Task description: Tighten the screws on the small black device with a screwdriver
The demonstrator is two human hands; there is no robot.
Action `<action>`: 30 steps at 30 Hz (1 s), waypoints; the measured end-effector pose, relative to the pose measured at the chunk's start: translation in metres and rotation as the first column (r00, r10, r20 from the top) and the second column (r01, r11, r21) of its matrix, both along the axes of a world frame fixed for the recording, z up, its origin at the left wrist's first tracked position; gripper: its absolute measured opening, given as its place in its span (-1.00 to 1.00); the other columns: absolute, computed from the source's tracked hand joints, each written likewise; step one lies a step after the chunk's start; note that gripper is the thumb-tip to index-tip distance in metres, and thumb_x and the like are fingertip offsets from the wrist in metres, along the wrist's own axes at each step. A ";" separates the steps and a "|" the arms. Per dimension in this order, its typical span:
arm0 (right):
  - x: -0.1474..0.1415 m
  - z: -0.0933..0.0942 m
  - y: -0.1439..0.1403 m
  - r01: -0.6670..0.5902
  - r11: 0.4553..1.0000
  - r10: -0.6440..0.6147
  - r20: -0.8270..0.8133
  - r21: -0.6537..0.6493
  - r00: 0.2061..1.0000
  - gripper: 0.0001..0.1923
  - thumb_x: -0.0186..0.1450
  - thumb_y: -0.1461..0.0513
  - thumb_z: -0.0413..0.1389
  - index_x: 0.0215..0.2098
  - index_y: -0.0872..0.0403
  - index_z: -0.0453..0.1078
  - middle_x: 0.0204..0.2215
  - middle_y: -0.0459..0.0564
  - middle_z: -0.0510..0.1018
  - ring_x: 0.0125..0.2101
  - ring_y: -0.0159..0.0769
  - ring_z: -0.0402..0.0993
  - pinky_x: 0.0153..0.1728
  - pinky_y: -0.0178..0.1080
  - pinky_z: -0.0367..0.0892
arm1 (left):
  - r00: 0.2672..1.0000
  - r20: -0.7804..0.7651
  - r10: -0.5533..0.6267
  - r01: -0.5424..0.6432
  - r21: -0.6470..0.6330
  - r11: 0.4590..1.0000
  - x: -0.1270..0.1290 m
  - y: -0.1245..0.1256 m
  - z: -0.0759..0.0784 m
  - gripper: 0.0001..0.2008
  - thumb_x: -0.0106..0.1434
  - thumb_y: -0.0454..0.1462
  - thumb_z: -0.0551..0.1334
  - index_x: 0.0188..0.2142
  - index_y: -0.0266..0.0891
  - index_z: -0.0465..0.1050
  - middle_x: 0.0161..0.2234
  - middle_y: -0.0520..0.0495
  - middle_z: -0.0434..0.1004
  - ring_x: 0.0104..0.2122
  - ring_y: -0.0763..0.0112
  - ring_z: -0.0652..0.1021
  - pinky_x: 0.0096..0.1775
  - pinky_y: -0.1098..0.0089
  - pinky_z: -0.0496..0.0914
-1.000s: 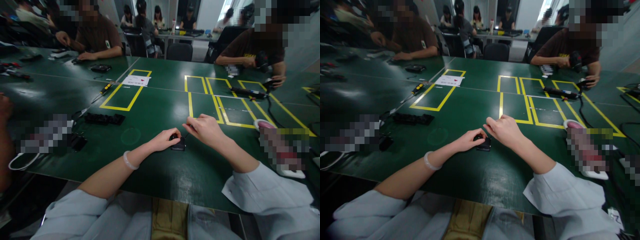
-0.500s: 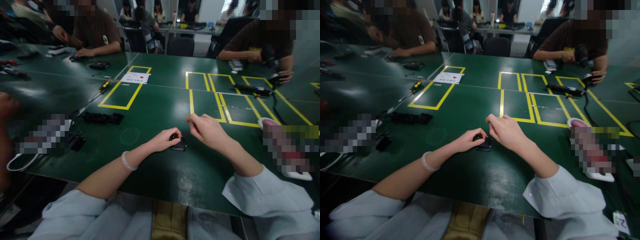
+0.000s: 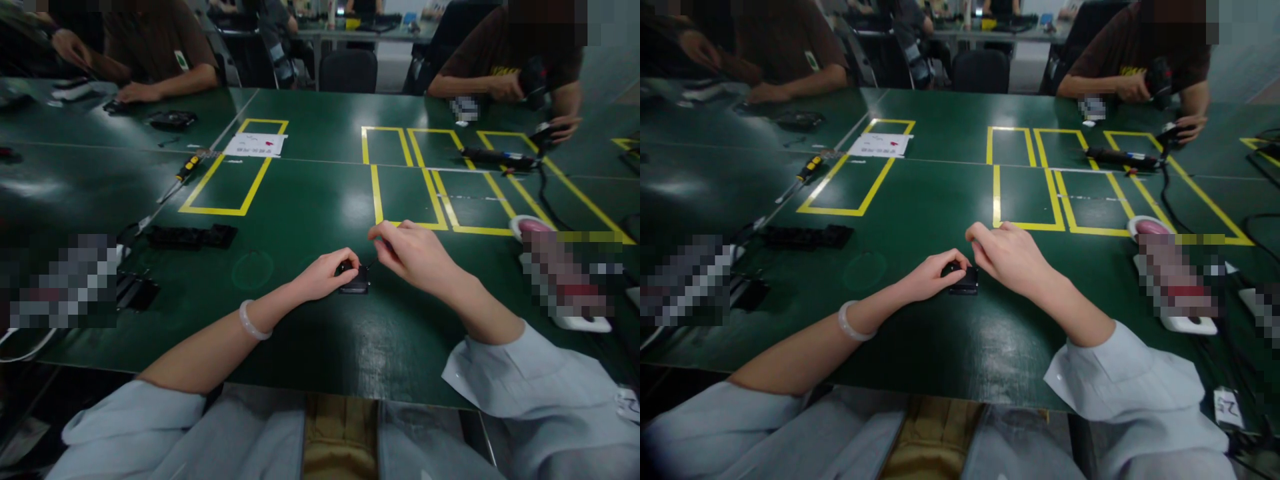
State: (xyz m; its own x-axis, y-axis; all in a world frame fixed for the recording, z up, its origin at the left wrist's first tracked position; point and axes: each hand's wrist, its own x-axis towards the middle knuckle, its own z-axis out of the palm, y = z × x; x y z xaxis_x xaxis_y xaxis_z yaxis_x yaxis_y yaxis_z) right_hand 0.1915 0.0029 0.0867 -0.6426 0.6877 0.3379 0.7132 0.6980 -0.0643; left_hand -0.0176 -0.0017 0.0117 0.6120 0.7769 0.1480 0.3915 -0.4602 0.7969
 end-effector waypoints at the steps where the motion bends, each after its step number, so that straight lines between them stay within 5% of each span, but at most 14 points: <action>1: -0.001 0.000 -0.001 0.002 1.000 -0.002 -0.003 -0.002 1.000 -0.79 0.38 0.23 -0.15 -0.17 0.07 0.30 -0.56 -0.10 0.46 -0.56 -0.32 0.32 -0.31 -0.25 0.18 | 1.000 -0.019 -0.005 0.005 0.006 1.000 0.000 0.000 0.001 -0.88 0.34 -0.23 0.09 -0.21 -0.23 0.33 -0.22 -0.04 0.47 -0.21 0.35 0.48 -0.11 0.36 0.33; 9: -0.002 -0.003 -0.009 0.032 0.999 -0.032 -0.029 0.000 0.999 -0.83 0.39 0.20 -0.11 -0.21 0.06 0.29 -0.52 -0.09 0.48 -0.49 -0.31 0.36 -0.36 -0.28 0.12 | 0.989 -0.118 -0.087 0.101 0.118 0.988 -0.007 0.002 0.004 -0.87 0.35 -0.25 0.08 -0.16 -0.21 0.31 -0.18 -0.04 0.45 -0.17 0.34 0.48 -0.09 0.36 0.33; 30: -0.009 0.007 -0.015 0.034 0.998 -0.028 0.127 -0.046 0.992 -0.69 0.43 0.09 -0.16 -0.25 0.08 0.31 -0.53 -0.07 0.48 -0.47 -0.29 0.39 -0.37 -0.30 0.07 | 0.992 -0.124 -0.030 0.048 0.143 0.989 -0.015 -0.003 -0.002 -0.81 0.37 -0.22 0.08 -0.07 -0.21 0.31 -0.13 -0.06 0.47 -0.12 0.32 0.49 -0.05 0.33 0.34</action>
